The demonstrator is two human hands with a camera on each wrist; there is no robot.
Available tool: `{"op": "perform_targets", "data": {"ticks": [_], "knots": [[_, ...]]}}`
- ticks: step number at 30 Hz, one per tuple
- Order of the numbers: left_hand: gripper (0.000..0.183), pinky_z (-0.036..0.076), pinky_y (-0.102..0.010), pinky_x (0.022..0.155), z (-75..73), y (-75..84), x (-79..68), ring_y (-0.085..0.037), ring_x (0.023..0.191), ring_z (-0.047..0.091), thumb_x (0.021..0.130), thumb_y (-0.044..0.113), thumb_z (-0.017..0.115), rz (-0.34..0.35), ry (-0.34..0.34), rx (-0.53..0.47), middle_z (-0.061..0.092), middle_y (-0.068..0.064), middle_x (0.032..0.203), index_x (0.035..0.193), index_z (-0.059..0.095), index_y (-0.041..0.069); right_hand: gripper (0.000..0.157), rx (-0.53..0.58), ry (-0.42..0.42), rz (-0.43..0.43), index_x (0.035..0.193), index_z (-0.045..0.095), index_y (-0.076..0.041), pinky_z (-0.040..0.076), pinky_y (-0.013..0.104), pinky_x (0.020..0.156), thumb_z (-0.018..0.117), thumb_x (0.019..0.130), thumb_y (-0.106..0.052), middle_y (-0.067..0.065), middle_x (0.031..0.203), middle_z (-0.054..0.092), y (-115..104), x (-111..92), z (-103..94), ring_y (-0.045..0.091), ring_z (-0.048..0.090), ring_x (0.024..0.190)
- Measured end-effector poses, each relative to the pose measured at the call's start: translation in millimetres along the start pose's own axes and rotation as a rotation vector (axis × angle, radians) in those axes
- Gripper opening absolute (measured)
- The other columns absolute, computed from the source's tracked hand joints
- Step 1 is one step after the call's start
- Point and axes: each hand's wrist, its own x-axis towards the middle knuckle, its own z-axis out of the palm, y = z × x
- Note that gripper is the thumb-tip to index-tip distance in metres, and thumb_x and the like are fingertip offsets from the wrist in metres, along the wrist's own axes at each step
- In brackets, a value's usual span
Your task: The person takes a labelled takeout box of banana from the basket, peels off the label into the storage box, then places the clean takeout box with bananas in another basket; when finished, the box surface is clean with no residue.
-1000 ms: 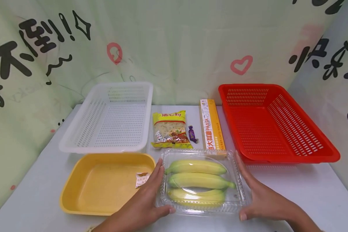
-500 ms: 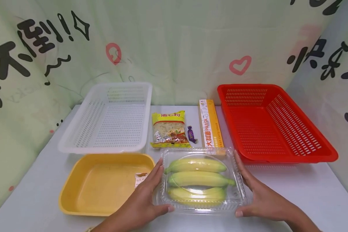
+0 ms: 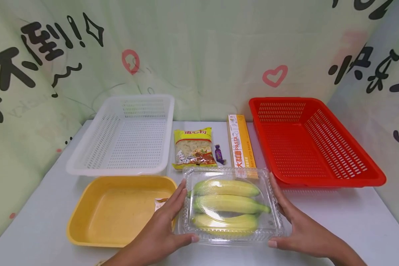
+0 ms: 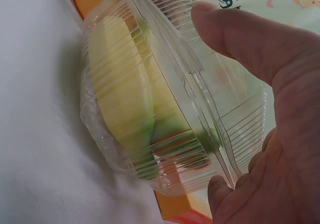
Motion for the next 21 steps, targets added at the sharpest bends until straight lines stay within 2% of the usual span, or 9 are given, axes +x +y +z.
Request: {"op": "perform_targets", "data": {"ticks": [3,5,9,11,12,13,16,20,21], "knots": [[0.101,0.023,-0.041,0.112,-1.3,0.4,-2.1,-0.022,0.144,0.018,0.073,0.019,0.087,0.016,0.011,-0.006,0.011,0.000,0.161,0.151,0.026,-0.002,0.131,-0.018,0.006,-0.011,0.153,-0.009,-0.043,0.053,0.047,0.086,0.089,0.068,-0.026,-0.003,0.162,-0.008,-2.7,-1.9,0.5,0.043,0.007,0.140],[0.102,0.022,-0.039,0.112,-2.1,1.3,-3.2,-0.022,0.144,0.018,0.073,0.020,0.087,0.022,0.011,-0.012,0.011,0.000,0.161,0.152,0.025,-0.001,0.131,-0.031,0.012,-0.033,0.154,-0.008,-0.041,0.053,0.040,0.088,0.089,0.068,-0.025,-0.002,0.162,-0.007,-5.1,-3.5,0.2,0.043,0.008,0.140],[0.102,0.024,-0.042,0.112,-5.2,4.4,-4.1,-0.022,0.144,0.017,0.075,0.025,0.086,0.021,0.004,-0.022,0.010,0.001,0.162,0.152,0.024,0.001,0.130,-0.029,0.024,-0.073,0.155,-0.006,-0.040,0.051,0.030,0.087,0.089,0.068,-0.023,-0.005,0.162,-0.006,-10.3,-5.4,-0.3,0.039,0.010,0.139],[0.101,0.025,-0.045,0.110,-8.3,6.1,-3.4,-0.025,0.144,0.019,0.076,0.026,0.085,0.024,-0.003,-0.048,0.010,-0.001,0.162,0.152,0.024,0.000,0.128,-0.053,0.032,-0.117,0.155,-0.006,-0.037,0.051,0.028,0.087,0.088,0.069,-0.021,-0.006,0.162,-0.006,-11.6,-4.8,-0.3,0.026,0.009,0.142],[0.101,0.027,-0.044,0.110,-10.1,7.3,-2.6,-0.026,0.144,0.019,0.076,0.024,0.084,0.022,-0.010,-0.080,0.010,-0.003,0.162,0.152,0.023,-0.001,0.127,-0.063,0.038,-0.128,0.155,-0.006,-0.036,0.053,0.031,0.085,0.086,0.071,-0.022,-0.007,0.162,-0.006,-12.9,-4.3,-0.1,0.026,0.009,0.141],[0.101,0.028,-0.042,0.109,-12.3,7.8,-1.5,-0.026,0.143,0.020,0.076,0.024,0.084,0.013,-0.021,-0.104,0.009,-0.003,0.162,0.152,0.022,-0.002,0.125,-0.078,0.048,-0.141,0.156,-0.006,-0.035,0.054,0.035,0.085,0.085,0.072,-0.022,-0.008,0.162,-0.006,-14.0,-3.4,0.3,0.019,0.009,0.141],[0.102,0.033,-0.036,0.107,-18.4,8.7,1.7,-0.027,0.142,0.024,0.077,0.020,0.084,-0.002,-0.042,-0.172,0.008,-0.005,0.162,0.152,0.020,-0.003,0.122,-0.159,0.070,-0.198,0.156,-0.007,-0.031,0.052,0.033,0.087,0.083,0.075,-0.022,-0.007,0.162,-0.006,-17.7,-0.9,0.4,0.001,0.009,0.139],[0.104,0.033,-0.031,0.105,-25.3,10.2,5.1,-0.024,0.142,0.023,0.076,0.019,0.084,-0.006,-0.052,-0.185,0.004,-0.002,0.162,0.153,0.016,-0.002,0.122,-0.199,0.087,-0.234,0.157,-0.006,-0.028,0.048,0.026,0.089,0.084,0.075,-0.022,-0.007,0.162,-0.006,-24.2,2.3,-1.4,-0.006,0.007,0.138],[0.104,0.033,-0.031,0.105,-27.0,10.6,5.8,-0.024,0.142,0.023,0.077,0.018,0.083,0.002,-0.050,-0.189,0.004,-0.003,0.162,0.153,0.016,-0.003,0.122,-0.194,0.091,-0.233,0.157,-0.006,-0.029,0.050,0.028,0.089,0.084,0.074,-0.023,-0.008,0.162,-0.006,-25.6,3.2,-1.8,-0.007,0.007,0.138]]}}
